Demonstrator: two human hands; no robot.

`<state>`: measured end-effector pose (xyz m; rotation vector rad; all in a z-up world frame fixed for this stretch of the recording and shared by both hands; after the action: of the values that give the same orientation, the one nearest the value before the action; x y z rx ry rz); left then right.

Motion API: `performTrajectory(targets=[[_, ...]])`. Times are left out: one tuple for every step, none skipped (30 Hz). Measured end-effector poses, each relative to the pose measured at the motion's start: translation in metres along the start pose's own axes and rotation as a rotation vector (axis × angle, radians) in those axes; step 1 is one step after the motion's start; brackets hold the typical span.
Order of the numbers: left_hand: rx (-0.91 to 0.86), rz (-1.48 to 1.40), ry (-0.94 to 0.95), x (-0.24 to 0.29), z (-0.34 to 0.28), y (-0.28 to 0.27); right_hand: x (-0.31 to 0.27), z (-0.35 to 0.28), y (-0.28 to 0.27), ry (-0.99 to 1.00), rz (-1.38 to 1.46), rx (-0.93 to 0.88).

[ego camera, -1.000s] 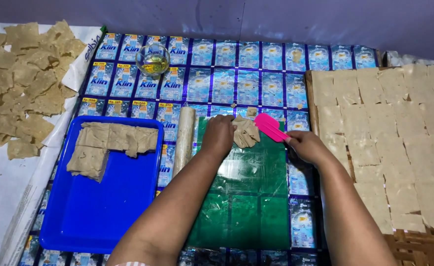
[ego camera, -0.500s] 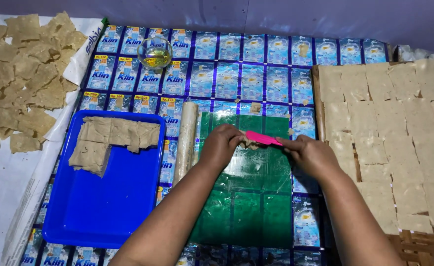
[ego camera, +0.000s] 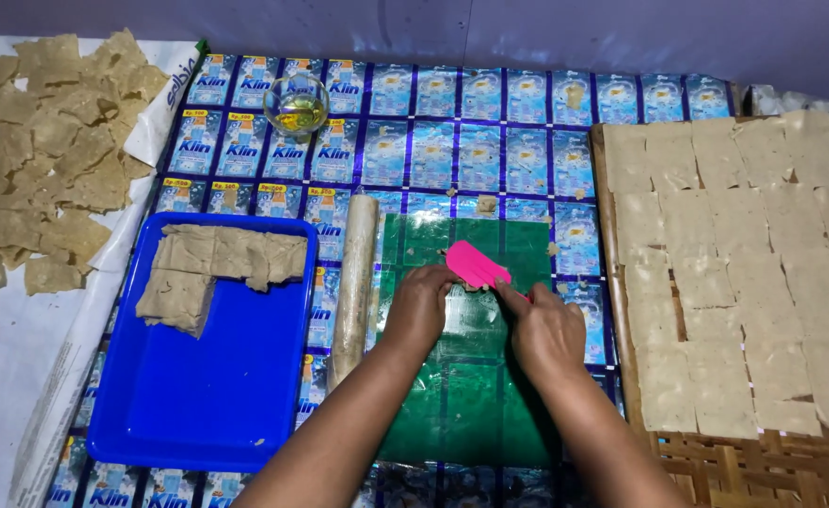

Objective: Rolling out dough into thin sheets, cutting them into squares using a small spatula, and arranging them on a bamboo drying rack.

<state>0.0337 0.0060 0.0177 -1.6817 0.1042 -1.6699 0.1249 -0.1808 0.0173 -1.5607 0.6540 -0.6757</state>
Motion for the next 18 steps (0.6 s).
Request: performTrajectory(targets=[[-0.003, 0.000, -0.002, 0.017, -0.005, -0.017, 0.000, 0.000, 0.001, 0.001, 0.001, -0.003], [-0.017, 0.105, -0.047, 0.032, -0.010, -0.034, -0.001, -0.001, 0.002, -0.002, -0.015, -0.007], [-0.026, 0.210, -0.085, 0.048, -0.011, -0.052, 0.000, 0.001, 0.002, -0.004, -0.033, -0.003], [-0.024, 0.210, -0.079, 0.049, -0.014, -0.059, 0.000, 0.000, -0.003, -0.002, -0.034, 0.003], [0.055, 0.345, -0.134, 0.046, -0.020, -0.073, -0.001, -0.003, -0.010, -0.004, 0.021, 0.056], [0.135, 0.480, -0.189, 0.043, -0.026, -0.087, -0.002, -0.005, -0.017, -0.006, 0.076, 0.109], [0.141, 0.482, -0.188, 0.034, -0.031, -0.090, -0.006, -0.015, -0.016, -0.010, 0.076, 0.114], [0.137, 0.518, -0.224, 0.022, -0.036, -0.093, -0.014, -0.023, -0.013, -0.069, 0.137, 0.089], [0.123, 0.555, -0.264, 0.011, -0.045, -0.095, -0.021, -0.037, -0.009, -0.126, 0.200, 0.055], [0.121, 0.556, -0.267, 0.000, -0.051, -0.092, -0.033, -0.048, -0.015, -0.127, 0.202, 0.052], [0.137, 0.551, -0.297, -0.011, -0.055, -0.090, -0.048, -0.058, -0.021, -0.205, 0.232, 0.020], [0.152, 0.545, -0.327, -0.023, -0.060, -0.087, -0.063, -0.069, -0.028, -0.283, 0.262, -0.011], [0.153, 0.542, -0.326, -0.018, -0.061, -0.088, -0.062, -0.068, -0.027, -0.282, 0.259, -0.011], [0.152, 0.507, -0.355, -0.014, -0.062, -0.089, -0.058, -0.066, -0.028, -0.243, 0.298, 0.003], [0.151, 0.474, -0.387, -0.011, -0.065, -0.091, -0.055, -0.064, -0.028, -0.205, 0.337, 0.016], [0.152, 0.473, -0.388, -0.008, -0.066, -0.091, -0.052, -0.052, -0.026, -0.207, 0.336, 0.015], [0.186, 0.448, -0.312, 0.001, -0.066, -0.091, -0.044, -0.041, -0.027, -0.155, 0.374, 0.082], [0.219, 0.422, -0.237, 0.010, -0.067, -0.091, -0.036, -0.030, -0.028, -0.103, 0.413, 0.149]])
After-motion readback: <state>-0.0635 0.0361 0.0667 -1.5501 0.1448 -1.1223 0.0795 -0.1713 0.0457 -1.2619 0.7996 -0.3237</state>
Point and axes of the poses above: each hand's wrist, its own z-axis towards the middle knuckle, its own y-axis out of the palm, x = y × z, the point moved 6 cm from there along z, towards the middle knuckle, and after that the axes turned 9 degrees about -z, right-handed, at the moved point
